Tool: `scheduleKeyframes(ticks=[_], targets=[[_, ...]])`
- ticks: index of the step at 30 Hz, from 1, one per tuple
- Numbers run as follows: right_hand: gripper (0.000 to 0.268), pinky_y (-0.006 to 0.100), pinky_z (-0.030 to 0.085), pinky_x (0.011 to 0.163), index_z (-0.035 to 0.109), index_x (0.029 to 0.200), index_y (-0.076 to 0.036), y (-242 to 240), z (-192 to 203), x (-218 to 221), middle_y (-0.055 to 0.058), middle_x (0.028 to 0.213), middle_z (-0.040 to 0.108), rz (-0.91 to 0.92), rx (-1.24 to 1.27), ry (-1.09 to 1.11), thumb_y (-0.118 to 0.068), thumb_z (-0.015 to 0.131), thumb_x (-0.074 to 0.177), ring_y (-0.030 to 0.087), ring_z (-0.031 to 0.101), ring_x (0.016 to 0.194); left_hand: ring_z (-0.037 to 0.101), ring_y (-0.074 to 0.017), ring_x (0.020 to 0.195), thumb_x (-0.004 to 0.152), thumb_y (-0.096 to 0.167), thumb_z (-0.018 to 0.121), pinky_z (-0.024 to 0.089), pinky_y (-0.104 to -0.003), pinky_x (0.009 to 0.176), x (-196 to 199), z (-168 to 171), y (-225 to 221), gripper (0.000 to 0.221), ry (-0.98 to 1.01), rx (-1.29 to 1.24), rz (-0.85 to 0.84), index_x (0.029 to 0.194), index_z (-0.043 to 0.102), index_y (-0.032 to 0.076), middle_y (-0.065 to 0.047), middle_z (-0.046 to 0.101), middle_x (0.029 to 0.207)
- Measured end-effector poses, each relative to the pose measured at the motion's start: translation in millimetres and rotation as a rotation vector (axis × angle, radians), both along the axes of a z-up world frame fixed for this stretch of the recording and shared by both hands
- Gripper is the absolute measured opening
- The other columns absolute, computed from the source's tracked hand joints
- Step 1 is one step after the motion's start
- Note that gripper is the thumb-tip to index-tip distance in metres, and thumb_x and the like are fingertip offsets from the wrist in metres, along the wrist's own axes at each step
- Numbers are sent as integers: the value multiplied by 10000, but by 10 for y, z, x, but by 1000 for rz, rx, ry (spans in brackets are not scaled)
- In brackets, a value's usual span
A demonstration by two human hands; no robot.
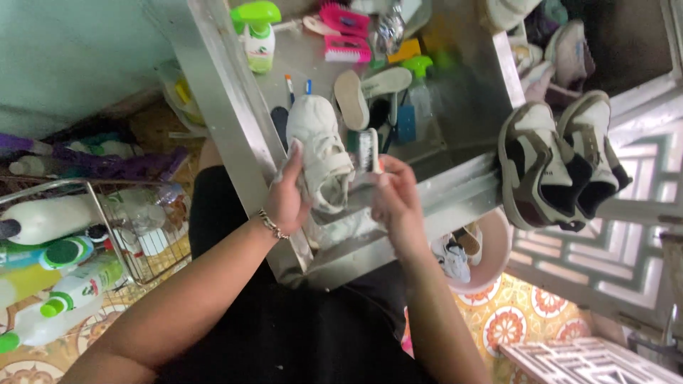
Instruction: The person is cleaning white sneakers in a sink using a brush and cleaning solution.
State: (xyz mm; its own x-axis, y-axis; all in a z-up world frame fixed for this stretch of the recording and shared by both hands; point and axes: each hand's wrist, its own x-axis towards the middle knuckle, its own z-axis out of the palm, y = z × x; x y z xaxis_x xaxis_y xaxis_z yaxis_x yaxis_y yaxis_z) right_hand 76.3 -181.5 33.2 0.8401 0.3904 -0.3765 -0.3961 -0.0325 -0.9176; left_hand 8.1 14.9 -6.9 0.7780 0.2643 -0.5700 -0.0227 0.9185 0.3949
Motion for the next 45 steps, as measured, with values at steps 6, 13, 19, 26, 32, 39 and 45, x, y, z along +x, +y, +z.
scheduleKeyframes(ticks=[6,13,19,26,32,39,45], targets=[[499,570,666,1178,775,1632,-186,224,-581,642,183,1442,863,465,-971,-291,-301,818,1149,417,835,1379,629,-282,1660,1244,647,693,446,-550,1484,147,-913,328,782,109,470,32,1750,660,52,-169,687,1795],[465,598,719,1117,877,1457,-66,714,-1732,717,201,1375,889,1140,-1248,-564,-245,786,1038,428,888,1295,411,-377,1841,1121,919,596,243,-571,1551,232,-186,331,1159,378,599,-256,1889,474,60,-211,491,1951],[356,615,735,1059,932,1344,-178,650,-631,773,153,1212,933,960,-1313,-515,-306,787,1045,435,895,1240,316,-426,1873,1223,794,522,207,-587,1570,314,-117,372,1046,306,621,-319,1909,417,11,-245,398,1991],[260,468,700,938,954,1222,-449,-470,206,367,1,960,884,301,-1114,-669,-634,982,1042,349,883,995,517,-424,1774,1253,783,506,339,-614,1503,521,-382,105,925,286,863,-452,1823,555,56,-232,609,1845],[225,447,683,663,939,1185,-390,-600,-151,20,-37,850,812,281,-1066,-1064,-518,1000,1011,285,836,704,859,-401,1328,1274,567,655,645,-533,1231,637,-1751,-604,535,160,1253,-704,1540,796,124,-152,897,1279],[193,424,671,653,926,1147,-365,-570,-117,-219,-58,807,754,207,-1078,-1123,-470,964,990,291,836,703,865,-440,1104,1154,98,751,675,-543,1036,502,-2279,-591,496,-184,2065,-592,1646,809,107,-236,876,1073],[142,500,686,673,956,1162,-328,-710,-92,-121,26,824,823,193,-999,-1059,-402,948,1042,384,859,770,863,-467,1230,1245,410,698,673,-546,1129,320,-1227,-532,423,69,1500,-761,1528,855,138,-273,876,1185]])
